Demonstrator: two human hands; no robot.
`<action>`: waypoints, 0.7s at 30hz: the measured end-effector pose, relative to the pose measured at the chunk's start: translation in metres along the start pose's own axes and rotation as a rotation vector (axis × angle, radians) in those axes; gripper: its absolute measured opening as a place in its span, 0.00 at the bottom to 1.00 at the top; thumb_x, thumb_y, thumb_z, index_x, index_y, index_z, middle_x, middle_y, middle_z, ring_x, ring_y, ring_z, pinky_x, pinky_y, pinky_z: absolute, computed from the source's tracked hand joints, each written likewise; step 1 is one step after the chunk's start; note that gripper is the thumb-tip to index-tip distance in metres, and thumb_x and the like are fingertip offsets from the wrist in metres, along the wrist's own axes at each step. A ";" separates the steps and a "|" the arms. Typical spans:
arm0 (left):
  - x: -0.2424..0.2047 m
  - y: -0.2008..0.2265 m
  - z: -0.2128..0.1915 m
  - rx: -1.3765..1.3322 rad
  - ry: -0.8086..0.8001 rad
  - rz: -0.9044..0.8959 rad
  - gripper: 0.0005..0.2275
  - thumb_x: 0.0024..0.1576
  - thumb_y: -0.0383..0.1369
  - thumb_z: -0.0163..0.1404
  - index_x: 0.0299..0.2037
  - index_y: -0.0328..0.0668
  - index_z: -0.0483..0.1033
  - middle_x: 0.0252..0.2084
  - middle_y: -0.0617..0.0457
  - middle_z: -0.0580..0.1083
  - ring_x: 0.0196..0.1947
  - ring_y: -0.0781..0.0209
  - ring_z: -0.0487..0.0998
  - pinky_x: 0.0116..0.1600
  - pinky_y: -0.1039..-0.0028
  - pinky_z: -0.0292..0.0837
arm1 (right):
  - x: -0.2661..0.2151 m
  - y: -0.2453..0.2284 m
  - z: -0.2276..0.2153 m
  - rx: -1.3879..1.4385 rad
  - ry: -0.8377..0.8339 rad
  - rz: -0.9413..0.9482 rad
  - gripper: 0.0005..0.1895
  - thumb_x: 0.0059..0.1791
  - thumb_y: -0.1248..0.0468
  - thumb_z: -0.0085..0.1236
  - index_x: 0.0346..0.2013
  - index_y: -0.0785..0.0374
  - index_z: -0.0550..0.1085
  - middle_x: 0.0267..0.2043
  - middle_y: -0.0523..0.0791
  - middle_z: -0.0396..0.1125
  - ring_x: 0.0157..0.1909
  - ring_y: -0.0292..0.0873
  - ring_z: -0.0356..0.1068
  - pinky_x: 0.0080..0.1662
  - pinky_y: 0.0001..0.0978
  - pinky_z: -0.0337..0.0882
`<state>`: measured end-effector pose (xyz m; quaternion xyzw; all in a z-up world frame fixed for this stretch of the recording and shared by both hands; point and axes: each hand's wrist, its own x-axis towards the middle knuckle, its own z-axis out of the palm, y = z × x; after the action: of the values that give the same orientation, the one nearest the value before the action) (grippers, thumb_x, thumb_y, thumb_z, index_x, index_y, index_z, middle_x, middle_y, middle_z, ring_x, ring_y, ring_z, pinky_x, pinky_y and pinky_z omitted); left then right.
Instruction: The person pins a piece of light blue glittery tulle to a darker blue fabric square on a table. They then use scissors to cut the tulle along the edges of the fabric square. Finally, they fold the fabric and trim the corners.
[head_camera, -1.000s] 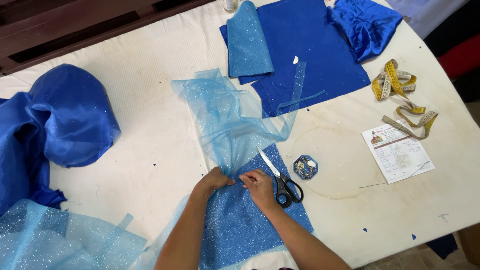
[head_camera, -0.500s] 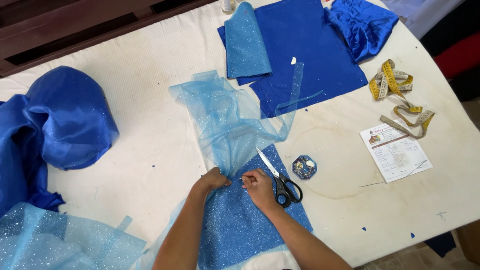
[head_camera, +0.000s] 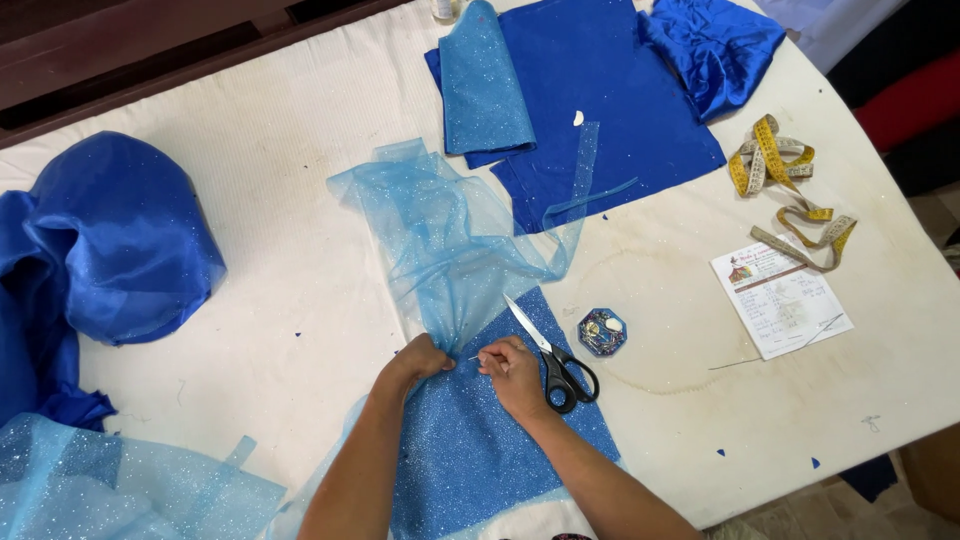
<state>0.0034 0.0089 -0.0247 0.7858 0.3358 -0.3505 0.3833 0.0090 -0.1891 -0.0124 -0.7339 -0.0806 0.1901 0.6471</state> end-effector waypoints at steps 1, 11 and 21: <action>0.001 0.001 0.000 0.001 -0.002 0.000 0.31 0.47 0.33 0.59 0.62 0.28 0.69 0.56 0.33 0.74 0.59 0.37 0.74 0.59 0.55 0.71 | 0.001 0.002 0.000 0.000 0.001 0.001 0.05 0.50 0.72 0.56 0.36 0.74 0.77 0.39 0.51 0.66 0.38 0.45 0.78 0.40 0.27 0.83; -0.010 0.012 -0.007 0.039 -0.025 0.000 0.30 0.48 0.31 0.58 0.62 0.27 0.69 0.56 0.32 0.73 0.60 0.37 0.73 0.60 0.56 0.70 | 0.000 0.005 0.002 0.024 0.030 0.012 0.04 0.49 0.72 0.58 0.36 0.72 0.78 0.38 0.49 0.65 0.38 0.42 0.77 0.42 0.26 0.82; -0.007 0.007 -0.008 0.022 -0.018 0.001 0.30 0.49 0.31 0.58 0.63 0.27 0.67 0.58 0.31 0.72 0.61 0.37 0.72 0.61 0.55 0.70 | 0.000 0.006 0.002 0.009 0.017 0.014 0.04 0.49 0.71 0.59 0.35 0.70 0.80 0.38 0.49 0.66 0.36 0.39 0.77 0.40 0.23 0.82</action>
<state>0.0077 0.0099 -0.0125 0.7868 0.3282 -0.3611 0.3779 0.0076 -0.1877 -0.0189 -0.7332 -0.0693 0.1889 0.6495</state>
